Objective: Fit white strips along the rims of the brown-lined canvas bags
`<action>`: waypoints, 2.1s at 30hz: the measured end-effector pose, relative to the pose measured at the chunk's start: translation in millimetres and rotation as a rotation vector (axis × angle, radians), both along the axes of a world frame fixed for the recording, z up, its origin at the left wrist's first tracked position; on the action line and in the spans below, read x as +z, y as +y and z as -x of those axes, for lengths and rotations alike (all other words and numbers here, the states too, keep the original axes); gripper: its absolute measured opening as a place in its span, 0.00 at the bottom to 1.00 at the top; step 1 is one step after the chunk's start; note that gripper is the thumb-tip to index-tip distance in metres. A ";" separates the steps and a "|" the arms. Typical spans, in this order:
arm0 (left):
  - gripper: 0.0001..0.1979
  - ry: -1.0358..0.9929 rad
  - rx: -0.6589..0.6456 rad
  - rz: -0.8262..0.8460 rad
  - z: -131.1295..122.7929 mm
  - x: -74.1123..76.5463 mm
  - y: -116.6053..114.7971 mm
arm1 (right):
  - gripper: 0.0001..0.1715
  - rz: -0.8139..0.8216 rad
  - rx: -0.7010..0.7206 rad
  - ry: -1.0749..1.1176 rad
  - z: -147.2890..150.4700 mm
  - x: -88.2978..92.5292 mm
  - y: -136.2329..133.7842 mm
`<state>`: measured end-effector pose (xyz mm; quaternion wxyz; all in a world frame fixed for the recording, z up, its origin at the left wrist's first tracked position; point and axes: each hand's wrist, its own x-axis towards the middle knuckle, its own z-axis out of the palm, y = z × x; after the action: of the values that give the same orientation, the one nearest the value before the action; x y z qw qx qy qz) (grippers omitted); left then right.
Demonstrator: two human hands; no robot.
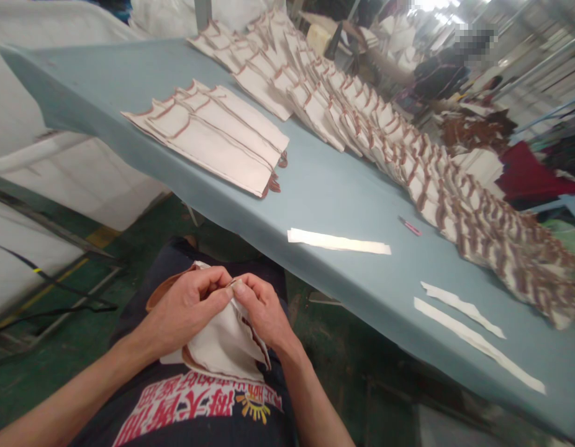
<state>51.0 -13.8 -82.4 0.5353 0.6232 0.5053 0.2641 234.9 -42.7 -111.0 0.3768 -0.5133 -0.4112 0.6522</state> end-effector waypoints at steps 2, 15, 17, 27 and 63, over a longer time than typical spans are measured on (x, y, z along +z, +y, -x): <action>0.20 0.014 0.000 0.016 -0.8 4.2 0.8 | 0.32 0.009 -0.005 0.001 1.5 0.5 0.0; 0.17 -0.077 0.009 -0.063 6.9 6.9 -5.7 | 0.30 -0.075 0.065 -0.058 -3.6 9.2 -1.4; 0.16 -0.098 0.000 -0.090 10.6 6.7 -9.8 | 0.26 -0.127 0.080 -0.089 -4.9 14.1 -4.2; 0.16 -0.114 -0.021 0.005 17.4 18.8 -21.0 | 0.20 -0.247 0.078 -0.178 -6.7 26.7 -17.0; 0.14 -0.083 0.052 -0.038 6.9 23.6 -14.2 | 0.06 -0.316 -0.244 -0.187 15.0 30.3 -21.7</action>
<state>44.1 -28.0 -58.8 0.5369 0.6083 0.4936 0.3132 220.0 -64.4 -80.7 0.4891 -0.5519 -0.4764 0.4788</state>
